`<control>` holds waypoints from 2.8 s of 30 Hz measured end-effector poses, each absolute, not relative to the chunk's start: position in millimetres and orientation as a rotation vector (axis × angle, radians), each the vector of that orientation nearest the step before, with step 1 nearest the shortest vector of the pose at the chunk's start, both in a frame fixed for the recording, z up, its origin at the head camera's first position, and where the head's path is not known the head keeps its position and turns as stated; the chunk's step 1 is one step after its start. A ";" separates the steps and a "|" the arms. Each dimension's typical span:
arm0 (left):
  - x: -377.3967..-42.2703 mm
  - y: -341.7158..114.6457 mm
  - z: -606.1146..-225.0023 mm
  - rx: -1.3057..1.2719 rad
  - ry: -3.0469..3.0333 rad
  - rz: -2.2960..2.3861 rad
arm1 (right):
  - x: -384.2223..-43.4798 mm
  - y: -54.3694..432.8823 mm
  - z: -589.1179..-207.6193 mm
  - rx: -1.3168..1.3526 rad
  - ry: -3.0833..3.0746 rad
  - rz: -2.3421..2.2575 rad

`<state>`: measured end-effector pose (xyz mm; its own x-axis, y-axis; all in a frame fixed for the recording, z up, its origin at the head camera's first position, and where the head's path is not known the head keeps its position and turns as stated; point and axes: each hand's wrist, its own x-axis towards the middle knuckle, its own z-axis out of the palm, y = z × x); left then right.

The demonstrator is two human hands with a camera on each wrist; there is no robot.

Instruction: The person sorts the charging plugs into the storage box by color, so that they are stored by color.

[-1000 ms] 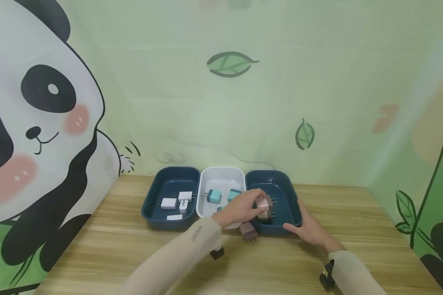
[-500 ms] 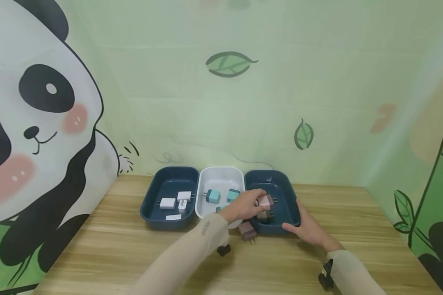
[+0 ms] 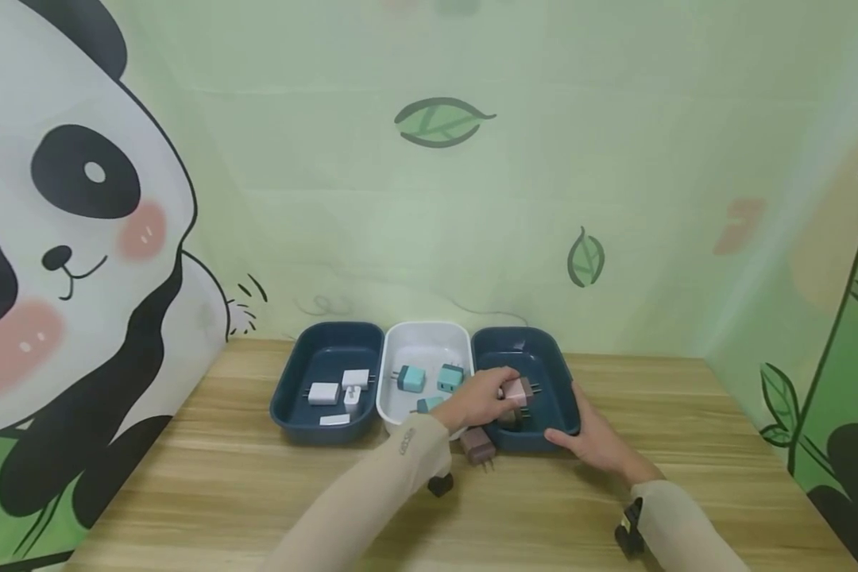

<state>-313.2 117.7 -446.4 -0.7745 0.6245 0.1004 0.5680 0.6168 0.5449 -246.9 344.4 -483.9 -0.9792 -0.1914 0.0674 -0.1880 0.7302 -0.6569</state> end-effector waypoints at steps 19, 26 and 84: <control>-319.4 120.0 -456.1 0.855 2.779 0.961 | -255.7 333.9 -489.2 -0.308 2.916 -1.056; -322.0 115.9 -448.6 0.907 2.870 0.932 | -254.5 334.1 -485.8 -0.306 2.913 -1.068; -252.9 43.9 -480.1 1.438 2.761 0.338 | -247.8 341.9 -481.6 -0.258 2.885 -1.086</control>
<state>-252.9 43.9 -480.1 -0.5783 0.8108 0.0900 0.8086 0.5550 0.1953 -247.8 341.9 -481.6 -0.9849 -0.1723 0.0136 -0.1386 0.7399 -0.6583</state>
